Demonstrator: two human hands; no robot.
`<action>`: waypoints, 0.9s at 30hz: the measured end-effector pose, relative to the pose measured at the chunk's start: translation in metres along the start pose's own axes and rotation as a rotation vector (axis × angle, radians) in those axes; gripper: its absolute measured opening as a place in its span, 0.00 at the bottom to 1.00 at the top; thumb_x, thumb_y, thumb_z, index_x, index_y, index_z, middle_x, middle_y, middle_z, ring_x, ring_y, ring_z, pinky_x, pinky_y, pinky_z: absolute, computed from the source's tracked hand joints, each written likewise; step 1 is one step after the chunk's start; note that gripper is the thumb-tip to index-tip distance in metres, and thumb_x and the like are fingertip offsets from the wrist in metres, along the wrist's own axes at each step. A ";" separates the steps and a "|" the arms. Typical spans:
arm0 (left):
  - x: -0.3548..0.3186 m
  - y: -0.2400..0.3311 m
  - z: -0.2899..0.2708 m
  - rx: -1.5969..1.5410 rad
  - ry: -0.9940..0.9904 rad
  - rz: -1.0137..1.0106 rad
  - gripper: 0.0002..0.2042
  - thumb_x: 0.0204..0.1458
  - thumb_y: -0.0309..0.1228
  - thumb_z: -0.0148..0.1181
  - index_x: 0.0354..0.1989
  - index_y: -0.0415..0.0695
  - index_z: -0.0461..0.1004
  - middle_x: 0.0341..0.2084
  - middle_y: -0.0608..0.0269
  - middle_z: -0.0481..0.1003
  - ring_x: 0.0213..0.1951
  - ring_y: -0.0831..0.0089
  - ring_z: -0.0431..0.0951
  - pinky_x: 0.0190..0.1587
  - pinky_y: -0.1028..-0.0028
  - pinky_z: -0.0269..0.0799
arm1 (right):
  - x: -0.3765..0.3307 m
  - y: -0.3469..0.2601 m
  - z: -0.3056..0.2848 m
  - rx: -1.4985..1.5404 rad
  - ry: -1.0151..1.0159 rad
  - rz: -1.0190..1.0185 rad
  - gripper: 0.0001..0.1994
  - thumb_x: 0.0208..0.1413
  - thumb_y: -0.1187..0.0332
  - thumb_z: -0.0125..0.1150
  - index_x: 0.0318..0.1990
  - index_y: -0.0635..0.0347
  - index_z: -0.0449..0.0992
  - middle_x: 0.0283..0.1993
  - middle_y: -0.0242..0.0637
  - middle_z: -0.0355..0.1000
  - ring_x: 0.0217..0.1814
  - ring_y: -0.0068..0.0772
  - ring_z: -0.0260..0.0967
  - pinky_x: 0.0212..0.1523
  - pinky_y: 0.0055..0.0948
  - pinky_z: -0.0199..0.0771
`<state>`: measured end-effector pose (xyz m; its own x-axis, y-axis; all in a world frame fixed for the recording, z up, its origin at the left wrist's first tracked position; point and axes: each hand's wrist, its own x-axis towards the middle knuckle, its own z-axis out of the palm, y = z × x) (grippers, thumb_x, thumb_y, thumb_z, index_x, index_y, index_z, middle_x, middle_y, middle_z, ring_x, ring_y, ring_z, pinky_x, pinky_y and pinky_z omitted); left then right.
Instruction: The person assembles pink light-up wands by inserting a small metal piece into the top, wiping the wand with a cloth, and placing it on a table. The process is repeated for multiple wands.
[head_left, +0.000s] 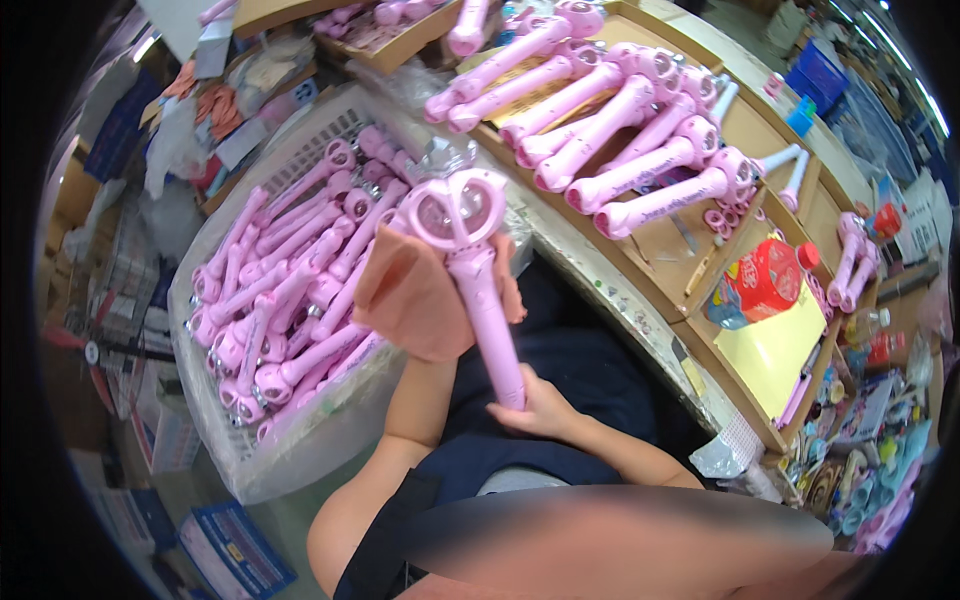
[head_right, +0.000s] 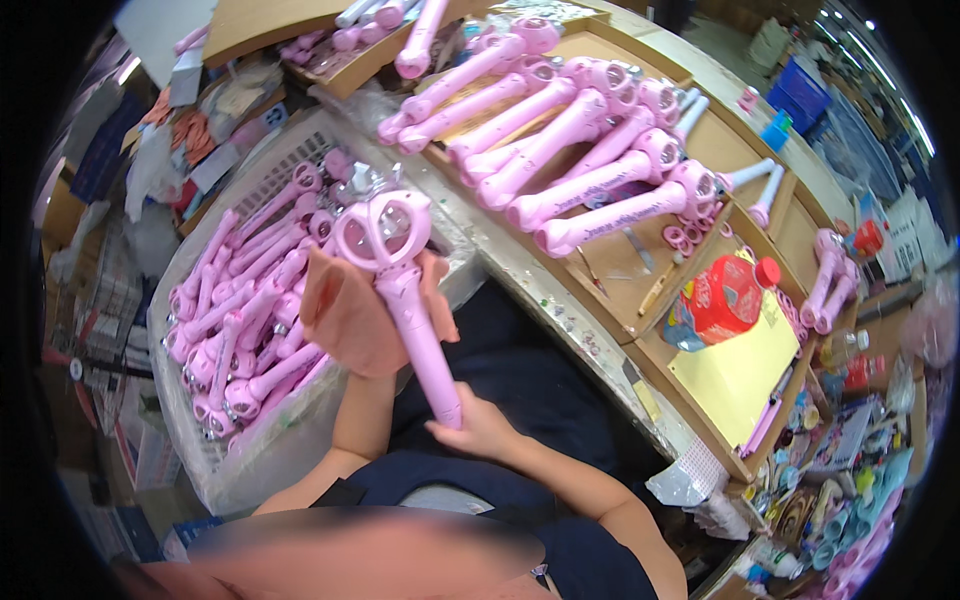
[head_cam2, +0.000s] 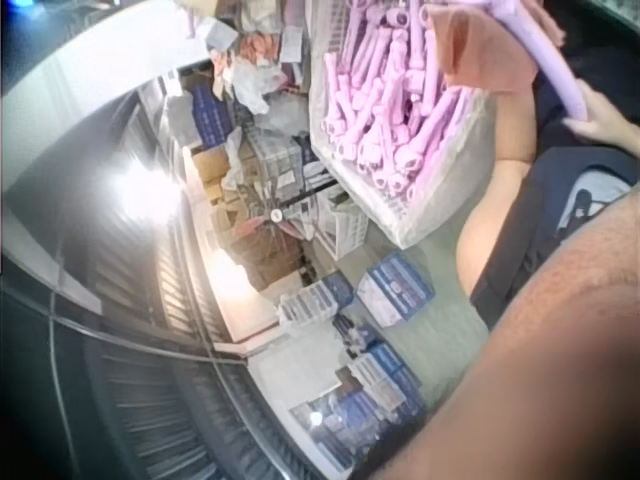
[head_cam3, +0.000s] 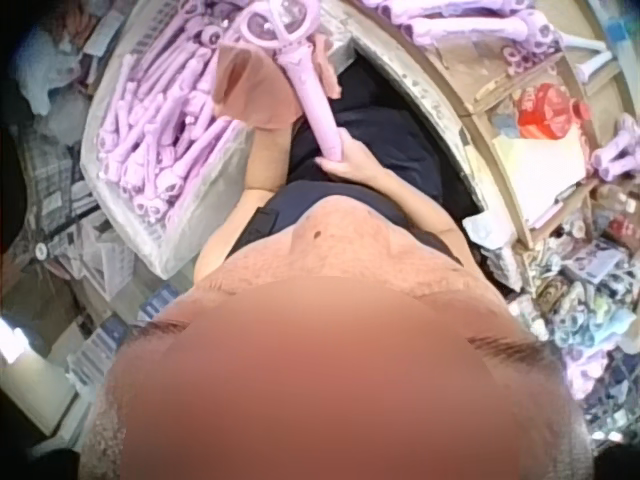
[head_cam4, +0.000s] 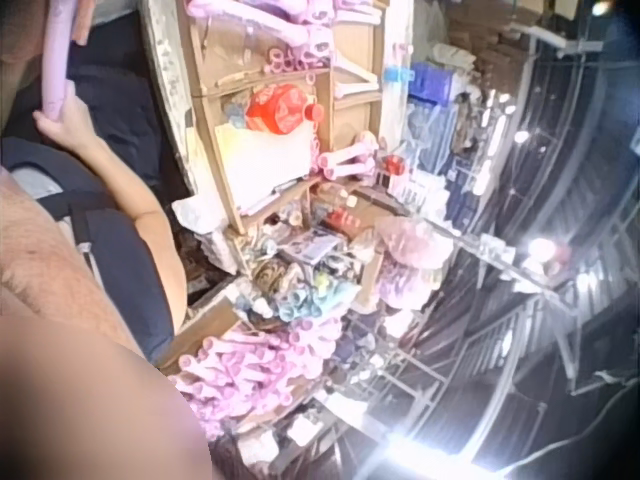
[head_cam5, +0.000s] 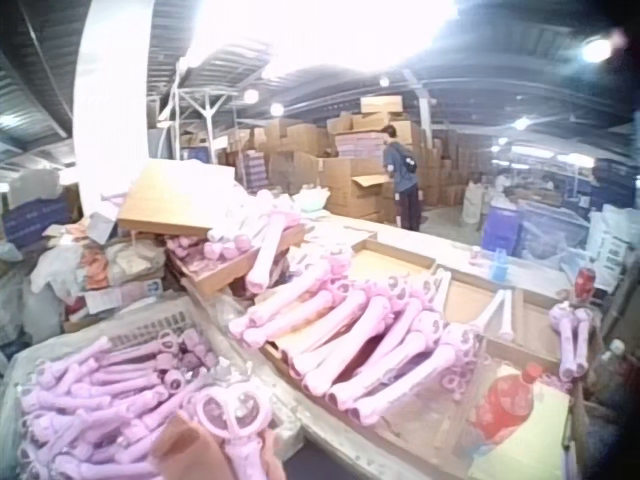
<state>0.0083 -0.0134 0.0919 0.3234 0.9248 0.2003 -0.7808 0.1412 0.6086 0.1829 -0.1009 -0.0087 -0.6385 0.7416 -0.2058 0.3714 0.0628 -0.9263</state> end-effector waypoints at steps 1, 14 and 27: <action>-0.004 -0.001 0.002 -0.039 0.119 -0.048 0.41 0.56 0.67 0.44 0.51 0.32 0.68 0.34 0.46 0.74 0.24 0.53 0.78 0.31 0.58 0.77 | -0.001 -0.005 -0.010 -0.118 -0.103 0.060 0.30 0.52 0.52 0.68 0.56 0.61 0.68 0.39 0.49 0.76 0.44 0.49 0.77 0.45 0.38 0.77; -0.015 -0.010 0.016 0.127 0.520 0.096 0.31 0.67 0.54 0.36 0.46 0.32 0.70 0.16 0.59 0.70 0.17 0.70 0.70 0.17 0.72 0.66 | 0.029 0.029 -0.242 -0.676 0.389 0.417 0.15 0.50 0.57 0.65 0.37 0.61 0.81 0.40 0.49 0.79 0.44 0.48 0.77 0.46 0.42 0.76; -0.017 0.002 0.028 0.151 0.371 0.032 0.27 0.69 0.50 0.35 0.37 0.36 0.69 0.18 0.59 0.70 0.12 0.69 0.66 0.17 0.73 0.65 | -0.046 -0.052 -0.171 -0.363 0.856 0.018 0.07 0.59 0.70 0.62 0.40 0.64 0.76 0.29 0.41 0.76 0.30 0.37 0.74 0.32 0.28 0.71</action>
<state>0.0160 -0.0383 0.1115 0.0639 0.9965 -0.0534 -0.6910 0.0828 0.7181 0.3086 -0.0236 0.1025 0.0304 0.9756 0.2172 0.6567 0.1443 -0.7402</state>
